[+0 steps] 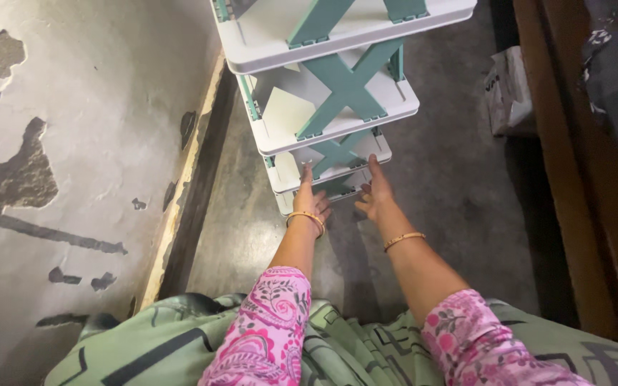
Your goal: The person assembles a multi-tiered plastic shelving unit by hand. They repeatedly extend and compress the scissor-like support frames to stack the shelves vertically, ensuring each layer is aligned.
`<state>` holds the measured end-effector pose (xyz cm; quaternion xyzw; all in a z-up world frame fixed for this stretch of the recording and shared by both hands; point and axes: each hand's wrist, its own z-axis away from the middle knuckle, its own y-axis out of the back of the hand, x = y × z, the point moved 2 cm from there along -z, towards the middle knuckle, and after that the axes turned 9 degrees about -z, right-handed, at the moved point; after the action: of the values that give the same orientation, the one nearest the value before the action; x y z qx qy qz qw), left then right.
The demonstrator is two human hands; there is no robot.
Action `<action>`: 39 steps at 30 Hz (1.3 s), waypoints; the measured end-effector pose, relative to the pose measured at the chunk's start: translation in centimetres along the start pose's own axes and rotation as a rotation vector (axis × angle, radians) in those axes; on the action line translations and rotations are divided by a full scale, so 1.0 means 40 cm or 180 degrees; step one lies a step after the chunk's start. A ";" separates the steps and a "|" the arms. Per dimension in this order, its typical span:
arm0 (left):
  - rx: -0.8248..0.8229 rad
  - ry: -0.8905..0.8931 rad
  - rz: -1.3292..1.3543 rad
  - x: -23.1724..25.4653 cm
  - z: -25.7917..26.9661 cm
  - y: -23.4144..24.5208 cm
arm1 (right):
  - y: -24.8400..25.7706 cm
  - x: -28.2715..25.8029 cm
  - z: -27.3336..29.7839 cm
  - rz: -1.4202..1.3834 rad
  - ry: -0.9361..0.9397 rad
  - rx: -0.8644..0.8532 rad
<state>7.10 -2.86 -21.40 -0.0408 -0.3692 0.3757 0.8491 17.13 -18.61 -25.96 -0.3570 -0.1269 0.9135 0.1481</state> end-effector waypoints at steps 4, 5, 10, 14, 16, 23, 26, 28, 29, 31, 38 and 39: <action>-0.0085 -0.0282 0.0102 0.000 -0.021 -0.017 | -0.041 0.004 -0.004 -0.0167 0.0088 -0.0370; -0.0073 -0.0378 0.0099 0.000 -0.026 -0.017 | -0.057 0.000 -0.003 -0.0070 0.0187 -0.0400; 0.0027 -0.0637 0.0354 -0.016 -0.076 -0.036 | -0.087 0.020 -0.020 -0.0535 0.0127 -0.0607; -0.0073 -0.0910 0.0842 -0.026 -0.104 -0.050 | -0.085 0.030 -0.047 -0.1134 0.0383 -0.0788; 0.0176 -0.0729 0.0952 -0.023 -0.102 -0.047 | -0.084 0.031 -0.042 -0.1260 0.0294 -0.0602; 0.0326 -0.0892 0.1039 -0.024 -0.096 -0.054 | -0.084 0.026 -0.043 -0.1561 0.0366 -0.0640; 0.0315 -0.0776 0.1052 -0.023 -0.129 -0.044 | -0.082 0.053 -0.083 -0.1729 0.0390 -0.0598; 0.0194 -0.0611 0.1107 -0.012 -0.174 -0.022 | -0.101 0.087 -0.084 -0.1813 0.0656 -0.0994; 0.0003 -0.0662 0.1076 0.004 -0.198 0.006 | -0.101 0.101 -0.078 -0.1858 0.0804 -0.1187; -0.0313 -0.0807 0.1113 0.063 -0.238 0.086 | -0.134 0.171 -0.033 -0.1742 0.0553 -0.1220; 0.0250 -0.1649 0.0809 0.152 -0.205 0.118 | -0.204 0.301 0.132 0.0640 -0.0420 -0.1312; 0.0609 -0.2082 0.0615 0.153 -0.183 0.110 | -0.181 0.297 0.114 0.0793 -0.0330 -0.1473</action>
<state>11.97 5.90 -24.55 0.1266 -0.5791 0.4803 0.6465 6.95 -8.21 -27.60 -0.3469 -0.2948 0.8885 -0.0578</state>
